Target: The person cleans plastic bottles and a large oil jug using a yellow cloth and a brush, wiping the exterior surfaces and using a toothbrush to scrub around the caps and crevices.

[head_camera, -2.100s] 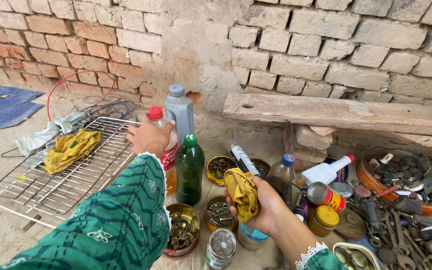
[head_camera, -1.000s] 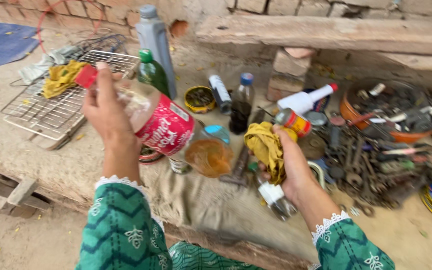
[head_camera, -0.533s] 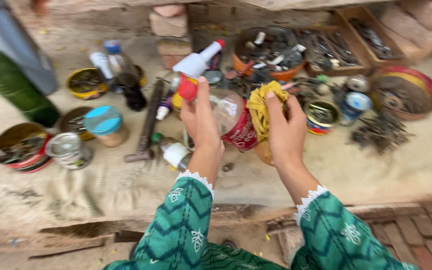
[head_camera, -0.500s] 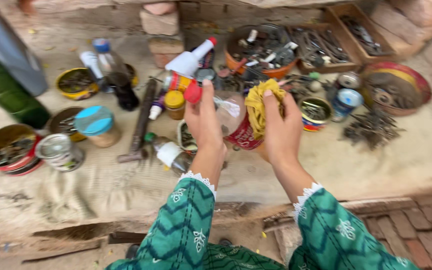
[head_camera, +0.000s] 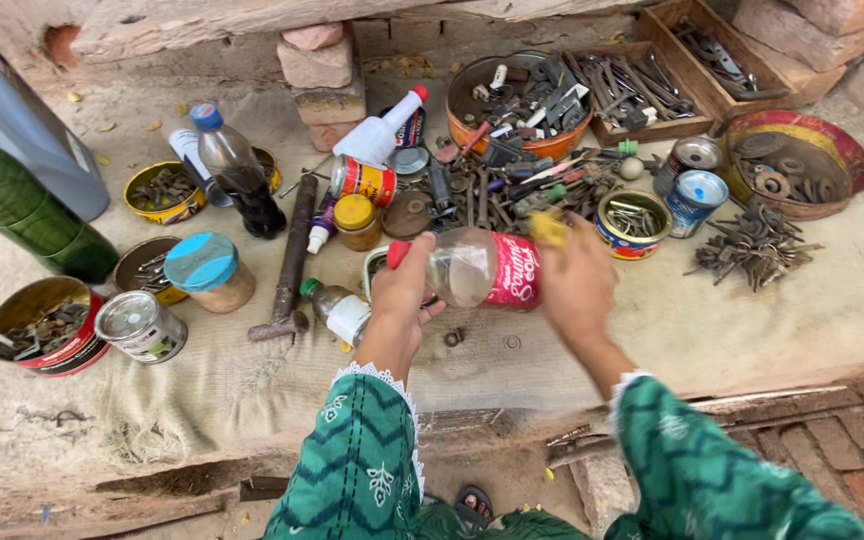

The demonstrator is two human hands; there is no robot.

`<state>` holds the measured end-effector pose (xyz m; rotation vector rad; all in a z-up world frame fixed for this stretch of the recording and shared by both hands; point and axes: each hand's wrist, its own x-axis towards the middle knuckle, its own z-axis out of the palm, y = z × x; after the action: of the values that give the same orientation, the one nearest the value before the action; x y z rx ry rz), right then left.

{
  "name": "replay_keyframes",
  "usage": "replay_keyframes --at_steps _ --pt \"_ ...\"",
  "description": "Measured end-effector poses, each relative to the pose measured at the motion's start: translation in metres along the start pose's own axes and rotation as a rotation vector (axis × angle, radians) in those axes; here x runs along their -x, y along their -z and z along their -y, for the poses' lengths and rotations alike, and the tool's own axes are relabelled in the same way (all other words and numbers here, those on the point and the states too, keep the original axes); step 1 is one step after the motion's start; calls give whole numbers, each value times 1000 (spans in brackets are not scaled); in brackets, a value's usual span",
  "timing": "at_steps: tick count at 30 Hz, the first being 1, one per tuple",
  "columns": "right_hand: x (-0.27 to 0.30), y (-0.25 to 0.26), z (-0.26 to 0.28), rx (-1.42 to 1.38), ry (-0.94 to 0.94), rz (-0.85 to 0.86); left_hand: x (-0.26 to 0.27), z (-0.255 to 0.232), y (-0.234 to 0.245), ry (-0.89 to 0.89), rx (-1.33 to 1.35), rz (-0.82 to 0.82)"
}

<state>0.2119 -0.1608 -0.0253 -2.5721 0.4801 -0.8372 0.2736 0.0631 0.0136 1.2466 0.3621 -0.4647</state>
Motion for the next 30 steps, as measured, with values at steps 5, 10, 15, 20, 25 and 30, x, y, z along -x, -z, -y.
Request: replay_keyframes --at_steps 5,10,15,20,25,30 --pt "-19 29 -33 -99 -310 65 -8 1 4 -15 -27 43" --pt "-25 7 96 -305 -223 138 -16 -14 1 -25 -70 100" --pt "0 24 103 -410 215 94 -25 -23 6 -57 -97 216" --pt "1 17 7 -78 -134 -51 -30 -6 17 -51 -46 245" --pt "-15 28 -12 32 -299 65 -39 -8 6 -65 -26 272" --pt "-4 3 122 -332 67 15 -64 -4 -15 -177 -26 137"
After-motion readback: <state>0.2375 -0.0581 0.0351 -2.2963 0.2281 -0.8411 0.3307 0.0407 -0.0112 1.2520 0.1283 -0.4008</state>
